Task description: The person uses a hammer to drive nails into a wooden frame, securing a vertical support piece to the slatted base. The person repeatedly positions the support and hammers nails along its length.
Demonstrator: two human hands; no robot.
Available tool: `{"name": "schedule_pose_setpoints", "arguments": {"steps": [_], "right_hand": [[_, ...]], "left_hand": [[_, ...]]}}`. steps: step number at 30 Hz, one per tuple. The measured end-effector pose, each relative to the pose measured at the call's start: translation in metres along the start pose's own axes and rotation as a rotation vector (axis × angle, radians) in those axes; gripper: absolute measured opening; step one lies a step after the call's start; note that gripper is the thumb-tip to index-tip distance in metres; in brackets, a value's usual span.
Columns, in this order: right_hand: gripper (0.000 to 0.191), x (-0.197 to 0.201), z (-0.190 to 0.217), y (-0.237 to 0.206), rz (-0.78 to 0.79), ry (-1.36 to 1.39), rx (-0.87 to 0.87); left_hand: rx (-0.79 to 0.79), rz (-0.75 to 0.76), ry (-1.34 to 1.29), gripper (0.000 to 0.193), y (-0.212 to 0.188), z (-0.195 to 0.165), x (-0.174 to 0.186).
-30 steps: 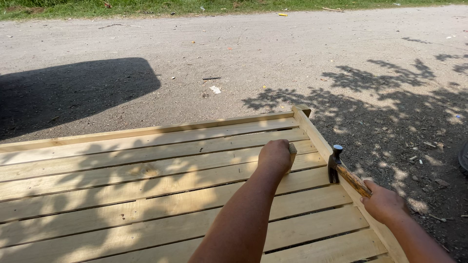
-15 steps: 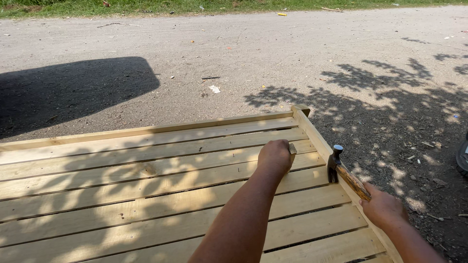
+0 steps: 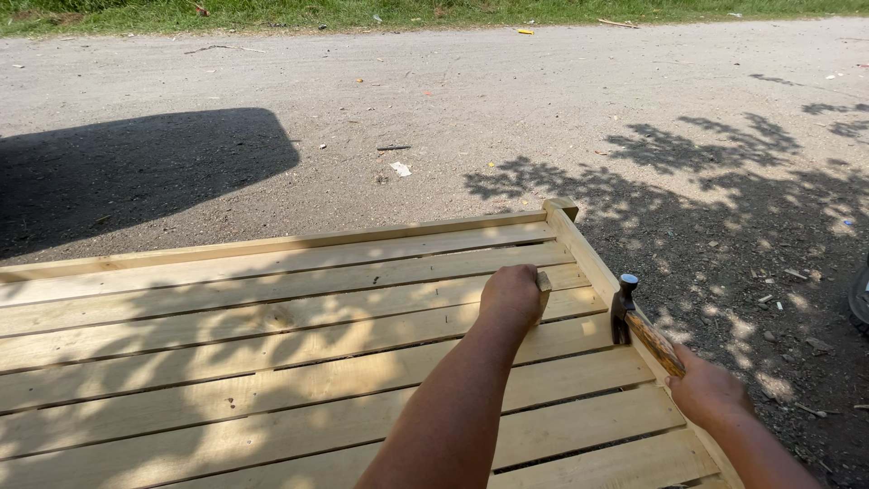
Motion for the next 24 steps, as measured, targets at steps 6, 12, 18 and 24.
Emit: {"name": "schedule_pose_setpoints", "arguments": {"steps": [6,12,18,24], "right_hand": [[0.069,-0.013,-0.002,0.001,0.004,0.019,-0.025],[0.075,-0.011,-0.007,0.02,0.026,-0.041,0.017],[0.067,0.011,0.007,0.03,-0.014,-0.053,-0.001],[0.065,0.02,0.011,0.011,-0.022,-0.018,0.023]], "left_hand": [[0.008,0.013,0.033,0.022,0.002,0.005,-0.004],[-0.025,-0.019,0.049,0.023,0.008,0.009,-0.005],[-0.053,-0.013,0.05,0.017,0.006,0.004,-0.011],[-0.082,-0.043,0.04,0.015,0.008,-0.004,-0.01]]}}
Point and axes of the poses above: each hand's wrist, its own y-axis towards the middle knuckle, its own x-axis out of the back of the hand, z = x × y, the point moved 3 cm from there along y, towards the middle knuckle, and after that the axes turned 8 degrees about y, right-handed, at the moved point
